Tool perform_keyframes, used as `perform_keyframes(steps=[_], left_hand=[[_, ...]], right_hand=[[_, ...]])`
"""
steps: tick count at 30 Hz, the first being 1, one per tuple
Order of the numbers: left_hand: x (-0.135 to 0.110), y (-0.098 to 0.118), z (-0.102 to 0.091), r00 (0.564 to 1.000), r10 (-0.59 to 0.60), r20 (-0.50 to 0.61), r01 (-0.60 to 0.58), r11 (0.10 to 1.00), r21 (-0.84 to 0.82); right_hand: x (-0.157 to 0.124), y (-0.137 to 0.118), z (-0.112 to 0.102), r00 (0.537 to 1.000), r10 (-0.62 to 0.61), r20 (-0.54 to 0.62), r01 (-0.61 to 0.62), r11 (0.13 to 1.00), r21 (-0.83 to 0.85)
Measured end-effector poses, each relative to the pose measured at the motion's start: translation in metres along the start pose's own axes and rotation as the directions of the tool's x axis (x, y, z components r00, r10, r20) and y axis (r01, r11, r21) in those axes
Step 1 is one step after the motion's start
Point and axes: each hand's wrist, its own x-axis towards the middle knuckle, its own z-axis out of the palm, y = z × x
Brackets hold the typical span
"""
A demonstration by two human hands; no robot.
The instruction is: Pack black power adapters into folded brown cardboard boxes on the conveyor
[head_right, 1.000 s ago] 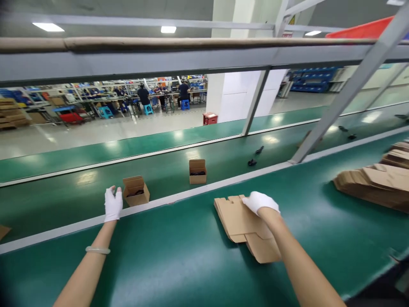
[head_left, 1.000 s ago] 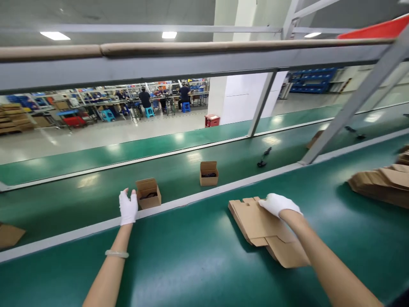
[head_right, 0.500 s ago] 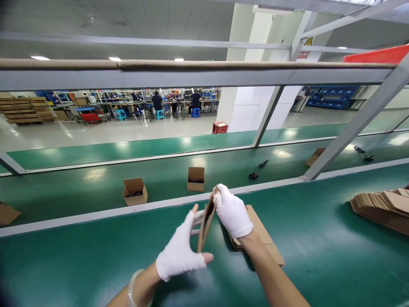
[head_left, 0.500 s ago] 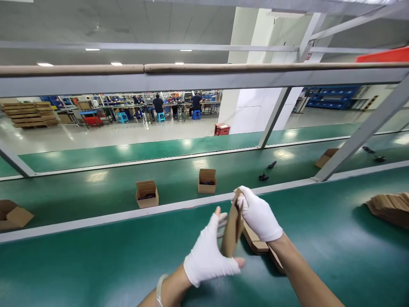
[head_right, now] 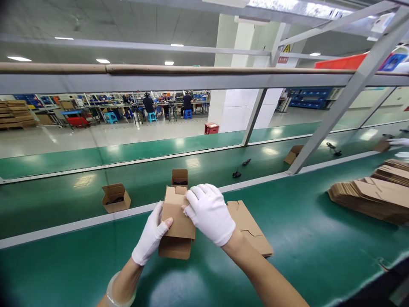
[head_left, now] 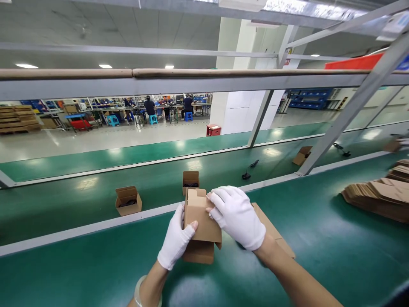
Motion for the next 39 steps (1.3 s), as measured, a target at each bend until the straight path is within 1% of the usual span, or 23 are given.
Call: perform_keyframes(steps=[3, 6, 8, 11, 13, 14, 15, 16, 17, 18, 19, 20, 21, 22, 23, 24, 26, 30, 33, 34, 35, 36, 39], left_hand=[[-0.003, 0.001, 0.0, 1.0, 0.01, 0.013, -0.01, 1.0, 0.018], [-0.006, -0.001, -0.003, 0.993, -0.029, 0.112, 0.023, 0.998, 0.051], [-0.006, 0.0, -0.006, 0.983, -0.063, 0.171, 0.043, 0.992, 0.121], [-0.006, 0.003, -0.008, 0.978, -0.03, 0.204, -0.016, 0.976, 0.219], [-0.005, 0.005, -0.008, 0.983, 0.026, 0.182, -0.077, 0.957, 0.28], [-0.005, 0.006, -0.007, 0.985, 0.054, 0.161, -0.103, 0.945, 0.312], [-0.004, 0.007, -0.006, 0.987, 0.082, 0.138, -0.125, 0.932, 0.341], [-0.004, 0.007, -0.005, 0.987, 0.108, 0.122, -0.146, 0.919, 0.365], [-0.004, 0.006, -0.004, 0.984, 0.131, 0.12, -0.168, 0.909, 0.381], [-0.005, 0.005, -0.003, 0.98, 0.154, 0.128, -0.192, 0.9, 0.392], [-0.005, 0.004, -0.002, 0.974, 0.176, 0.14, -0.218, 0.889, 0.402], [-0.006, 0.002, -0.001, 0.968, 0.197, 0.154, -0.244, 0.878, 0.412], [-0.007, 0.001, 0.0, 0.961, 0.217, 0.169, -0.27, 0.867, 0.419], [-0.008, 0.0, 0.001, 0.954, 0.235, 0.186, -0.293, 0.859, 0.42], [-0.009, -0.001, 0.001, 0.948, 0.248, 0.202, -0.312, 0.854, 0.417], [-0.01, -0.001, 0.001, 0.942, 0.256, 0.215, -0.325, 0.852, 0.411], [-0.011, -0.001, 0.001, 0.938, 0.256, 0.232, -0.332, 0.857, 0.394], [-0.012, -0.003, 0.002, 0.944, 0.223, 0.241, -0.302, 0.88, 0.368], [-0.013, -0.007, 0.003, 0.938, 0.249, 0.241, -0.322, 0.885, 0.337], [-0.013, -0.008, 0.004, 0.933, 0.269, 0.24, -0.34, 0.881, 0.33], [-0.013, -0.009, 0.004, 0.925, 0.291, 0.243, -0.361, 0.874, 0.325], [-0.014, -0.009, 0.004, 0.916, 0.312, 0.252, -0.383, 0.866, 0.321], [-0.013, -0.008, 0.005, 0.889, 0.346, 0.3, -0.432, 0.851, 0.299]], right_hand=[[0.0, -0.001, 0.003, 0.989, -0.071, 0.126, 0.059, 0.993, 0.1], [-0.007, -0.004, 0.009, 0.982, -0.059, 0.179, 0.019, 0.975, 0.22], [-0.013, -0.007, 0.012, 0.978, -0.055, 0.199, -0.003, 0.96, 0.28], [-0.02, -0.01, 0.013, 0.99, -0.047, 0.131, -0.01, 0.915, 0.404], [-0.023, -0.007, 0.016, 0.996, 0.087, 0.014, -0.082, 0.861, 0.502], [-0.024, -0.004, 0.017, 0.979, 0.202, -0.034, -0.151, 0.819, 0.553], [-0.025, -0.001, 0.019, 0.944, 0.326, -0.043, -0.233, 0.754, 0.614], [-0.026, 0.003, 0.021, 0.904, 0.427, 0.005, -0.313, 0.657, 0.686], [-0.026, 0.006, 0.022, 0.872, 0.476, 0.109, -0.38, 0.522, 0.763], [-0.027, 0.009, 0.023, 0.854, 0.455, 0.252, -0.433, 0.354, 0.829], [-0.027, 0.01, 0.024, 0.844, 0.362, 0.397, -0.477, 0.168, 0.863], [-0.027, 0.011, 0.024, 0.834, 0.234, 0.499, -0.512, -0.008, 0.859], [-0.027, 0.011, 0.024, 0.827, 0.117, 0.551, -0.533, -0.153, 0.832], [-0.027, 0.011, 0.025, 0.823, 0.033, 0.567, -0.541, -0.26, 0.8], [-0.027, 0.01, 0.026, 0.823, -0.014, 0.568, -0.541, -0.328, 0.774], [-0.028, 0.009, 0.027, 0.822, -0.035, 0.569, -0.541, -0.364, 0.758], [-0.03, 0.008, 0.031, 0.81, -0.044, 0.584, -0.555, -0.375, 0.743], [-0.036, 0.013, 0.037, 0.761, -0.067, 0.645, -0.631, -0.305, 0.713], [-0.034, 0.023, 0.031, 0.759, -0.155, 0.633, -0.649, -0.257, 0.715], [-0.032, 0.026, 0.027, 0.753, -0.19, 0.63, -0.658, -0.213, 0.722], [-0.028, 0.028, 0.024, 0.739, -0.214, 0.639, -0.67, -0.139, 0.729], [-0.025, 0.03, 0.02, 0.72, -0.22, 0.658, -0.679, -0.029, 0.733], [-0.012, 0.03, 0.011, 0.665, -0.217, 0.715, -0.634, 0.342, 0.693]])
